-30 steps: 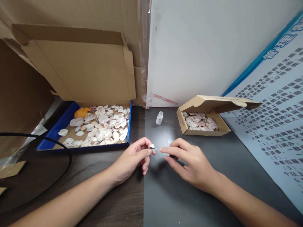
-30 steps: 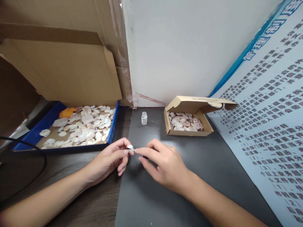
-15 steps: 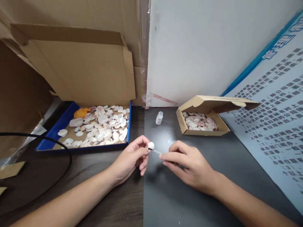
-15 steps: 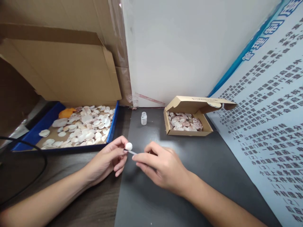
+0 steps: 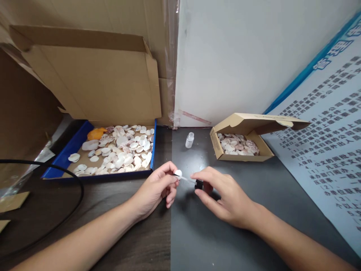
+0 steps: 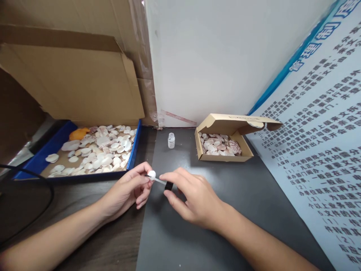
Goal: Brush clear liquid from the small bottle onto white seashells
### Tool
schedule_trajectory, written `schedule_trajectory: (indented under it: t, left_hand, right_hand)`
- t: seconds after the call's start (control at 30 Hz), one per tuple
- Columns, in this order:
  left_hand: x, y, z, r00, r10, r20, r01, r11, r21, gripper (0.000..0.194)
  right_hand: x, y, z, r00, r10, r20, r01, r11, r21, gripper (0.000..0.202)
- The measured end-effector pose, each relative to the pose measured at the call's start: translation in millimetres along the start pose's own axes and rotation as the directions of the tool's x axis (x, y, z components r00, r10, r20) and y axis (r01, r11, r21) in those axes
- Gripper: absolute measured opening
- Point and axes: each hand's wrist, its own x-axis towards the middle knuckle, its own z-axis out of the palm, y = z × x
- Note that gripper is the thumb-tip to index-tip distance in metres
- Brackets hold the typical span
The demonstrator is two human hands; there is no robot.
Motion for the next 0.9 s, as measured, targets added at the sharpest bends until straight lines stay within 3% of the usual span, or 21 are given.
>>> schedule_trajectory:
  t: [0.17,0.5,0.9]
  left_hand:
    - [0.4,-0.4,-0.4,1.0,0.02,-0.013,-0.02,1.0,-0.012,0.028]
    - [2.7,-1.4,-4.9,0.998,0.025,0.063,-0.021,0.998,-0.063,0.011]
    - [3.1,-2.5,-1.9,0.997,0.036,-0.064,-0.04,0.997,-0.068,0.02]
  right_hand:
    - [1.2,-0.1,1.3,0.998,0.039,-0.048,-0.04,0.999,-0.033,0.01]
    - [-0.9,3.1,3.2,0.997,0.018,-0.074,-0.022,0.998,-0.053,0.012]
    - [0.8,1.0,1.6,0.995,-0.032,-0.099,0.029,0.999,-0.031,0.015]
